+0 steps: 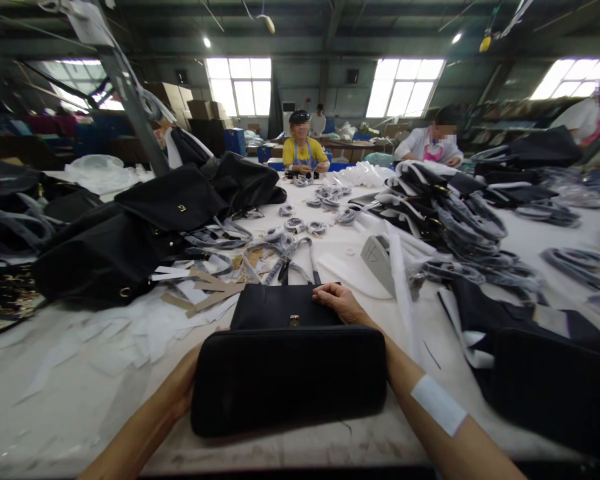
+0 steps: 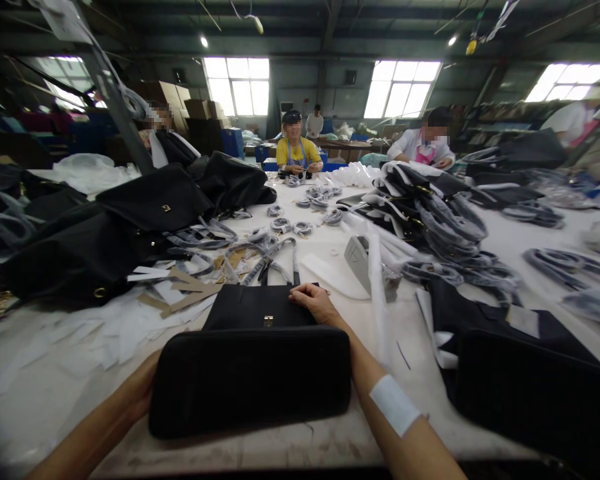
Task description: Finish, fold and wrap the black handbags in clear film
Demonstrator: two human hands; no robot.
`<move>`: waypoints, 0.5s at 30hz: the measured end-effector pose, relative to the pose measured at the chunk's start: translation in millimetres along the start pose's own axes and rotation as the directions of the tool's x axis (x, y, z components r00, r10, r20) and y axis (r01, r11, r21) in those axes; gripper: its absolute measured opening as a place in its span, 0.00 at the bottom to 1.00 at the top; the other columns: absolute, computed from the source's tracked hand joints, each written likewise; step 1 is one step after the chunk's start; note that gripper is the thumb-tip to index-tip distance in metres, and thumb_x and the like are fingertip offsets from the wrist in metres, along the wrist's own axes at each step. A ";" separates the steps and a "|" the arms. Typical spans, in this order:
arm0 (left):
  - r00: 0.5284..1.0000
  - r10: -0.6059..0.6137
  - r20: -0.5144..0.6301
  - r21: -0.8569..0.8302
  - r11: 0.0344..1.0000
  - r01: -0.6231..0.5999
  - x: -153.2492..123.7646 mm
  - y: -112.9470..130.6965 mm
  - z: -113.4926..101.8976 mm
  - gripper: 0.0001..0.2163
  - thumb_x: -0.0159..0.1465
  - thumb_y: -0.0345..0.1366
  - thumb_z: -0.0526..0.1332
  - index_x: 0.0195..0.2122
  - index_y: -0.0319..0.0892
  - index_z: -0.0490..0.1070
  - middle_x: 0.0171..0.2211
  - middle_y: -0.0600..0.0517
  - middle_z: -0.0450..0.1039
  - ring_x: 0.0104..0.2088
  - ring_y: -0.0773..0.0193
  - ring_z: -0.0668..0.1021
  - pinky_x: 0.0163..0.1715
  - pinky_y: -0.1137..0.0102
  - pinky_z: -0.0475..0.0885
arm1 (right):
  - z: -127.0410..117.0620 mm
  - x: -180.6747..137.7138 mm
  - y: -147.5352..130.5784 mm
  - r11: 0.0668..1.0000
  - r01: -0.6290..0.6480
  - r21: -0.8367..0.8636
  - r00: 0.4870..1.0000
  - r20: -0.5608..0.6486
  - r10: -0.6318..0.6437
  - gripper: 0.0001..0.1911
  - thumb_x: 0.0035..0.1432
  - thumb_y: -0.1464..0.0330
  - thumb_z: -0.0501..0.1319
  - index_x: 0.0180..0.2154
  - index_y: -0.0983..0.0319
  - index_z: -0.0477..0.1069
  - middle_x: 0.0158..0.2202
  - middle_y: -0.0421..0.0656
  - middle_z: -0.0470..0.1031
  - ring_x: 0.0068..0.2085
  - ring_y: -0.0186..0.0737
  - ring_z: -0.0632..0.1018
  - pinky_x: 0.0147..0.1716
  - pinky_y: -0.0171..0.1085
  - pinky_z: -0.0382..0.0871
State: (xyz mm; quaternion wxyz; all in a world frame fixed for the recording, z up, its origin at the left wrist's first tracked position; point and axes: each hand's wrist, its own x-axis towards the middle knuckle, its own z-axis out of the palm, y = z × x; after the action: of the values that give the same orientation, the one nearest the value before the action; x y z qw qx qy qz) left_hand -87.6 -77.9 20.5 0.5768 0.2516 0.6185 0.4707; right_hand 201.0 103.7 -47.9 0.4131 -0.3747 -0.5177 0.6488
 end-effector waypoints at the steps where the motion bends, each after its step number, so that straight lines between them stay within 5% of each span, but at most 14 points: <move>1: 1.000 -0.013 0.024 -0.062 0.998 0.015 -4.2 -9.4 -7.3 0.19 0.56 0.51 0.64 0.39 0.40 0.76 0.32 0.47 0.80 0.35 0.53 0.81 0.37 0.61 0.78 | -0.1 0.1 -0.2 1.000 -0.002 0.004 1.000 0.006 0.002 0.16 0.45 0.57 0.72 0.33 0.60 0.77 0.33 0.41 0.79 0.38 0.41 0.79 0.47 0.41 0.70; 3: 1.000 0.010 0.023 -0.175 0.985 -0.005 -13.1 -31.3 -22.2 0.28 0.56 0.58 0.62 0.50 0.44 0.72 0.43 0.46 0.79 0.47 0.52 0.79 0.46 0.62 0.75 | -0.2 0.1 -0.5 1.000 -0.008 0.015 1.000 0.009 0.008 0.16 0.44 0.57 0.72 0.33 0.59 0.77 0.33 0.41 0.79 0.39 0.41 0.79 0.48 0.41 0.70; 7: 0.984 0.144 -0.109 -0.154 0.975 -0.160 -28.1 -65.3 -37.8 0.48 0.39 0.68 0.66 0.57 0.45 0.64 0.45 0.44 0.79 0.47 0.46 0.79 0.38 0.63 0.78 | -0.8 0.4 -0.2 1.000 -0.014 0.006 1.000 0.010 0.014 0.16 0.44 0.56 0.72 0.33 0.59 0.77 0.33 0.41 0.80 0.39 0.41 0.79 0.48 0.41 0.70; 12: 0.959 0.257 -0.115 -0.003 0.966 -0.259 -35.9 -46.4 -20.1 0.41 0.46 0.48 0.73 0.60 0.45 0.61 0.46 0.46 0.78 0.48 0.49 0.78 0.44 0.65 0.76 | -2.2 0.4 -0.5 0.997 -0.004 -0.073 1.000 0.020 0.005 0.18 0.45 0.55 0.71 0.34 0.59 0.77 0.34 0.42 0.80 0.39 0.42 0.79 0.47 0.42 0.69; 15: 0.953 0.293 -0.073 -0.048 0.954 -0.297 -31.5 -31.9 -6.2 0.42 0.50 0.47 0.71 0.64 0.49 0.55 0.49 0.48 0.77 0.48 0.51 0.78 0.44 0.65 0.76 | -3.5 0.4 0.5 0.994 0.019 -0.110 1.000 0.016 -0.017 0.19 0.45 0.54 0.71 0.34 0.59 0.78 0.36 0.43 0.79 0.41 0.44 0.79 0.47 0.43 0.68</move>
State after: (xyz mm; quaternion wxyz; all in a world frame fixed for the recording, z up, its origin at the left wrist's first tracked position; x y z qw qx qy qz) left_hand -79.5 -120.3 7.0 0.4867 0.3086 0.5785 0.5772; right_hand 203.9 105.2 -49.1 0.3937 -0.3872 -0.5593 0.6183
